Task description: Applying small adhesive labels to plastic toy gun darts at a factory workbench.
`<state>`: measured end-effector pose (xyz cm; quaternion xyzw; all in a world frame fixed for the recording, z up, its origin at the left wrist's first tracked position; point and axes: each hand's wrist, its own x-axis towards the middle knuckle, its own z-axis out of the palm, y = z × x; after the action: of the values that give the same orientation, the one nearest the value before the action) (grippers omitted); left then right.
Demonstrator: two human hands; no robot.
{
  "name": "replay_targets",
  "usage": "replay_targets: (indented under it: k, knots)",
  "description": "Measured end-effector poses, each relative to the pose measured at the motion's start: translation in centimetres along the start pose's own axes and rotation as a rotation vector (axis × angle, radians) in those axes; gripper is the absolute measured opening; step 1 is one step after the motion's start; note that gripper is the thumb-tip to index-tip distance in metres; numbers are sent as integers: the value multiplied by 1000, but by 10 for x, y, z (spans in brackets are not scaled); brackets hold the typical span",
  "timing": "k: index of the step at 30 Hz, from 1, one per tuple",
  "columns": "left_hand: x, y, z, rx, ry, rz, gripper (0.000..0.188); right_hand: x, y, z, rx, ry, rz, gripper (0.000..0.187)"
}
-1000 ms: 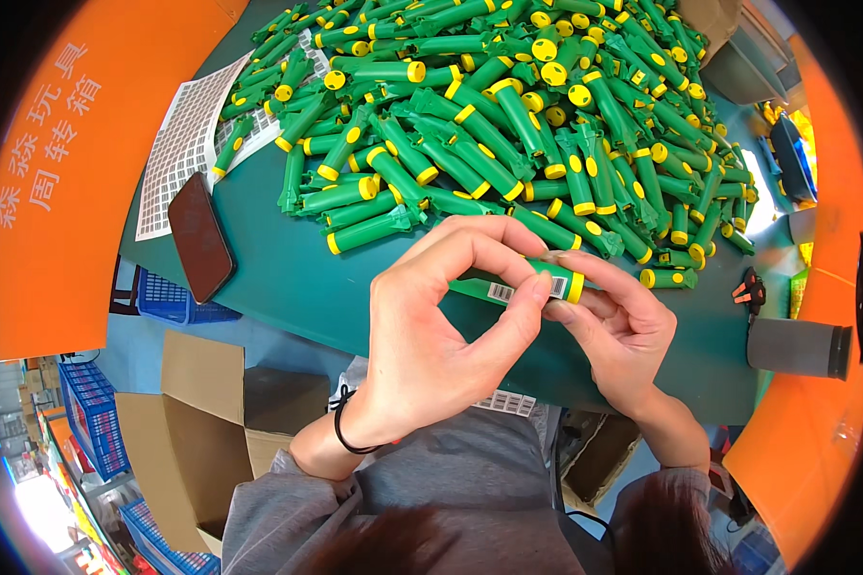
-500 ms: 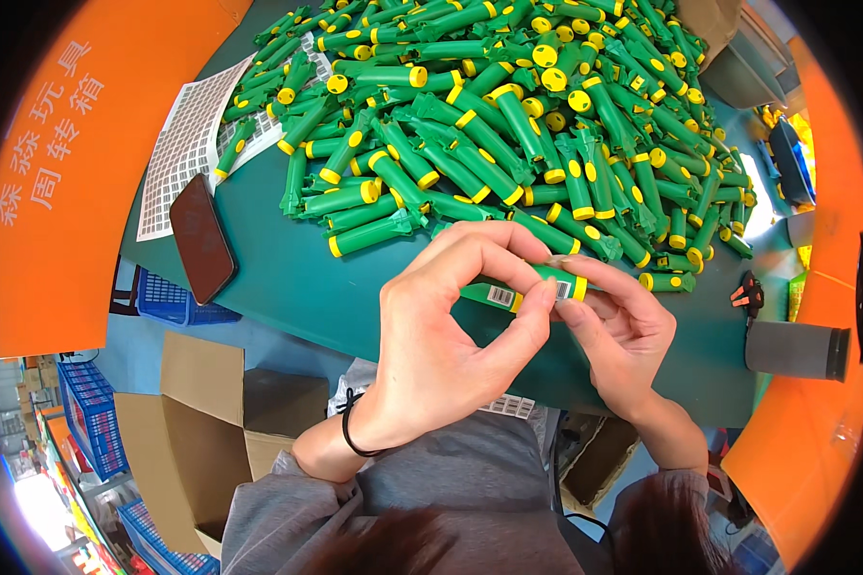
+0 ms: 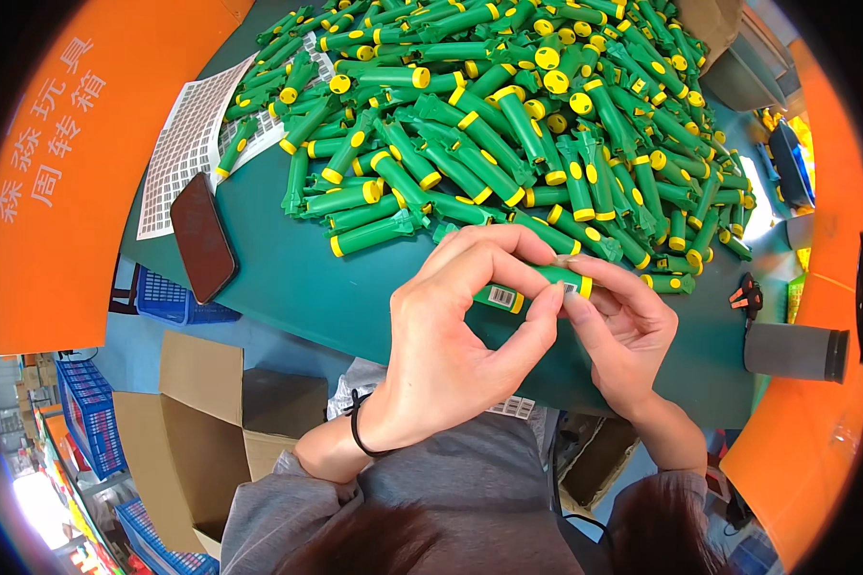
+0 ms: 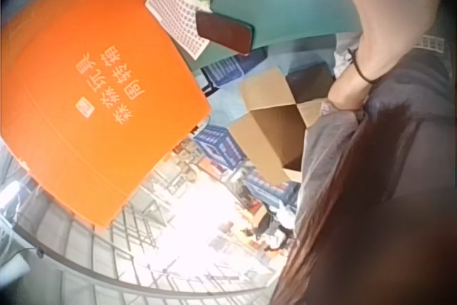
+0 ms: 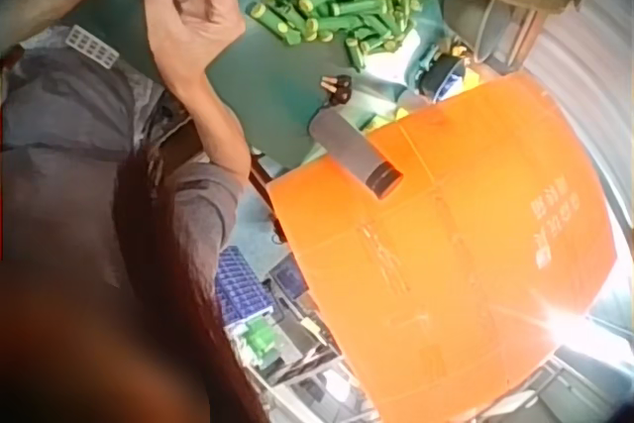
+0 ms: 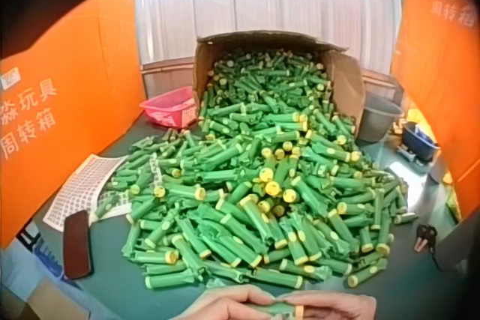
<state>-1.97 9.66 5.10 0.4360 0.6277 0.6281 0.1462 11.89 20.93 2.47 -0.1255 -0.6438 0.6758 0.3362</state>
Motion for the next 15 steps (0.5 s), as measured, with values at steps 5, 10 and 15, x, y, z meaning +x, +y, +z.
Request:
replay_targets:
  k: [5,10,15]
  knots:
    - [1,0,-1,59,0,38,10,0,0,-2,-36,7,8,37]
    - [2,4,-10,149,38,32,15,0,-2,-2,-31,-5,0,34]
    - [6,-11,-22,16,38,-26,33,4,-7,0,75,2,61,31]
